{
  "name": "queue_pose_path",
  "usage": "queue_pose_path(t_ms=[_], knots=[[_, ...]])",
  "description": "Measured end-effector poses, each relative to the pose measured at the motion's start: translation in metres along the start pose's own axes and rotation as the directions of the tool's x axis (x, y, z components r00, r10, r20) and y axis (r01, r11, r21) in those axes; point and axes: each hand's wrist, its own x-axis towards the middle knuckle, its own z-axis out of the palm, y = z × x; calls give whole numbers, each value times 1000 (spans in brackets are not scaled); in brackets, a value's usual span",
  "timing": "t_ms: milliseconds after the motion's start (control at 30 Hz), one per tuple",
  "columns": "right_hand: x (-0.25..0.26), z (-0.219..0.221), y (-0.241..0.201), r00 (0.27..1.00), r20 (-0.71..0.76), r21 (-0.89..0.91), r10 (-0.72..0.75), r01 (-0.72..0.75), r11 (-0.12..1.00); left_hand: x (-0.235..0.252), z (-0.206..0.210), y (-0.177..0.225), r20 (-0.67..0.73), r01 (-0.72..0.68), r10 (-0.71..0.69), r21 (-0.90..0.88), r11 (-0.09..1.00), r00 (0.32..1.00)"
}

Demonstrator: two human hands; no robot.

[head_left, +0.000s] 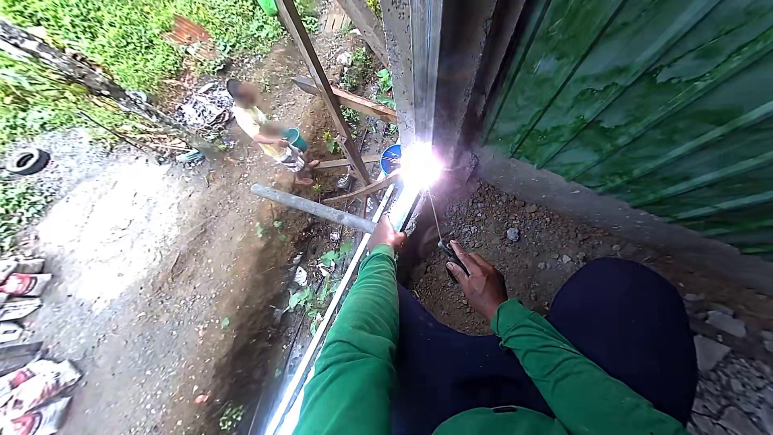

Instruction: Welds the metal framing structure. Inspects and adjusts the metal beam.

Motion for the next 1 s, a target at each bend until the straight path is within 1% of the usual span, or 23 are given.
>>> queue_pose_path(t_ms=[100, 200, 567, 700, 833, 933, 1000], knots=[[0, -3, -1, 1000, 7, 8, -14, 14, 1000, 0, 1, 0, 4, 10, -10, 5, 1000, 1000], [-1, -1, -1, 996, -29, 24, -79, 80, 997, 0, 0, -3, -16, -49, 48, -30, 998, 999], [0, 0, 0, 999, -31, 18, -33, 33, 999, -3, -1, -3, -33, -30, 29, -28, 999, 999], [1, 1, 1, 1000, -25, 10, -10, 11, 1000, -1, -2, 1, 14, 10, -10, 0, 1000, 1000], [2, 1, 1, 999, -32, 19, -12, 12, 1000, 1, -1, 2, 9, 13, -13, 7, 1000, 1000], [1, 3, 2, 998, -49, 14, -48, 48, 999, 2, 0, 1, 3, 10, -10, 7, 1000, 1000], [0, 4, 1, 994, -66, 20, -92, 93, 995, 0, -1, -2, -11, -30, 30, -30, 999, 999]])
